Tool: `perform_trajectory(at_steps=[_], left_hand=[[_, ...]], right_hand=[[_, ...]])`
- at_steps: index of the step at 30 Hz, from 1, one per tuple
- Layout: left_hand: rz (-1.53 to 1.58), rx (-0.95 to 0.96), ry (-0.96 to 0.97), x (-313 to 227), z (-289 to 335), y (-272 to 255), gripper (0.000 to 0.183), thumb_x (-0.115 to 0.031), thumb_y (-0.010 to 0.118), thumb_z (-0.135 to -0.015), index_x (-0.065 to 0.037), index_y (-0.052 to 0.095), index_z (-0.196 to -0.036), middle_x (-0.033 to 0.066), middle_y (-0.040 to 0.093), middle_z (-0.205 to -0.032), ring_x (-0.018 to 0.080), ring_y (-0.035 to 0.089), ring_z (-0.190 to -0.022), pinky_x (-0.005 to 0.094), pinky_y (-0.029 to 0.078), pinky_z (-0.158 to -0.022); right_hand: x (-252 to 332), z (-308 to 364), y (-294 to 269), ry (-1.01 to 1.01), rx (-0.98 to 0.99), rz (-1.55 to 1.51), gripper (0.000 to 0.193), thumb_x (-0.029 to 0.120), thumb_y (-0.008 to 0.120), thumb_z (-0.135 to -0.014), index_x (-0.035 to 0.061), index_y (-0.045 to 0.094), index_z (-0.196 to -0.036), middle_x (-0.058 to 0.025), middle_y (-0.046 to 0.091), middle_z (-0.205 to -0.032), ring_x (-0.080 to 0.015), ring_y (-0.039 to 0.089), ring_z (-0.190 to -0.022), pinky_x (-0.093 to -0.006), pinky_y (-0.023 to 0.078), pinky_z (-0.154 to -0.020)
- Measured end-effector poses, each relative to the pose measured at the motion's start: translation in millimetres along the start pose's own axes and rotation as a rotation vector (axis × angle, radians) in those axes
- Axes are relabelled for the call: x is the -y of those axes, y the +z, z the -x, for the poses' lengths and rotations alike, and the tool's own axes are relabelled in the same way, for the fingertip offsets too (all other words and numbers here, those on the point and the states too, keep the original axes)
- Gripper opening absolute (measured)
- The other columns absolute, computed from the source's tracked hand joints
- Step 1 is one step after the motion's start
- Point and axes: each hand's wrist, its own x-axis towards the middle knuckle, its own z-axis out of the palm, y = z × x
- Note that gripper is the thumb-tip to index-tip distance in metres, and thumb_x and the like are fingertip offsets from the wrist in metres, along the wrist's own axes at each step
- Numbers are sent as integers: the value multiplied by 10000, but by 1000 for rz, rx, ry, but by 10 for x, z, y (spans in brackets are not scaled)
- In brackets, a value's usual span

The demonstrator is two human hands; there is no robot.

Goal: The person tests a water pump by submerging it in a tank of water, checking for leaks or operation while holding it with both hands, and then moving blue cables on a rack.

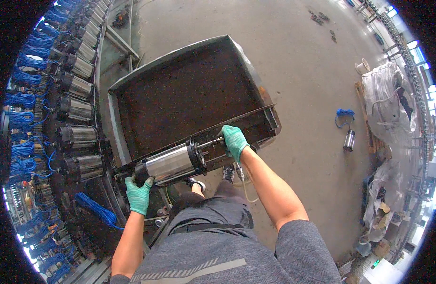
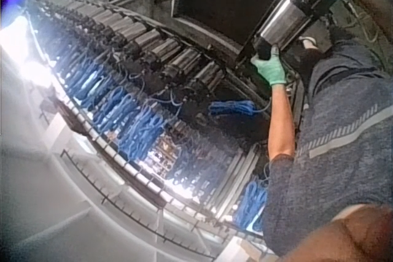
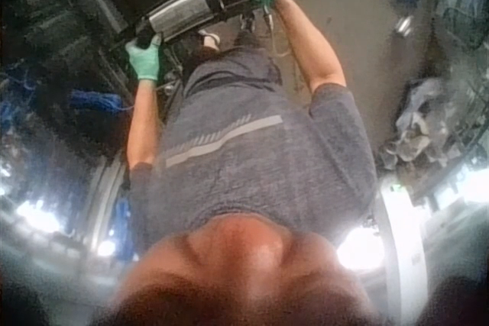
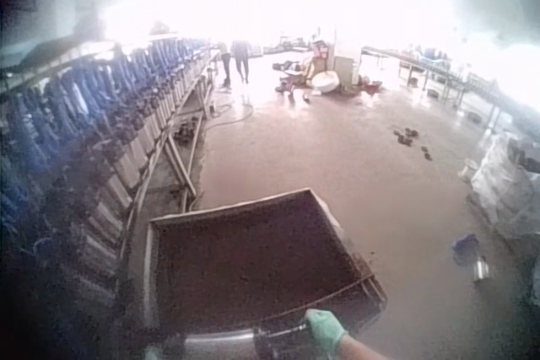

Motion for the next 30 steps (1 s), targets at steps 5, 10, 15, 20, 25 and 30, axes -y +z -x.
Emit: perform_trajectory(at_steps=[5, 10, 15, 20, 25, 30], left_hand=[[56, 3, -59, 111, -28, 28, 578, -194, 886, -747, -12, 491, -1128, 106, 626, -1058, 201, 585, -957, 341, 486, -899], [40, -52, -32, 319, -12, 103, 608, -208, 867, -771, -6, 487, -1199, 132, 596, -1119, 231, 558, -1026, 356, 462, -945], [-75, -68, 159, 298, 37, 94, 595, -232, 821, -828, -36, 445, -1246, 125, 585, -1154, 227, 572, -997, 359, 518, -845], [-2, -70, 48, 137, 47, 152, 644, -235, 854, -773, -4, 475, -1239, 164, 608, -1140, 257, 575, -1030, 376, 467, -947], [3, -77, 38, 309, 41, 105, 632, -236, 832, -772, -12, 488, -1253, 181, 608, -1178, 294, 601, -1071, 415, 482, -969], [31, -26, 24, 57, 42, 137, 770, -377, 853, -761, 0, 454, -1301, 246, 635, -1165, 353, 629, -1074, 441, 495, -932]], right_hand=[[22, 51, -69, 15, 58, -22, 180, 260, 499, -914, 140, 620, -853, -13, 535, -690, -138, 451, -543, -311, 368, -452], [156, 393, -441, -204, 180, 183, 178, 181, 518, -941, 89, 575, -1082, -29, 570, -814, -149, 499, -619, -323, 441, -545], [313, 579, -1336, -346, -234, 776, 297, 210, 517, -989, 22, 468, -1213, -240, 681, -902, -357, 694, -848, -486, 526, -727], [473, 125, -1598, -168, -518, 1327, 299, 241, 531, -978, 51, 532, -1209, -257, 654, -1119, -423, 652, -1028, -504, 536, -864], [693, -89, -1163, -245, -543, 1398, 267, 239, 549, -925, 53, 721, -1011, -241, 690, -1082, -414, 667, -1032, -501, 550, -871], [572, -122, -1366, -152, -561, 1361, 386, 354, 528, -960, 51, 577, -1194, -237, 635, -1220, -410, 616, -1131, -511, 498, -928]])
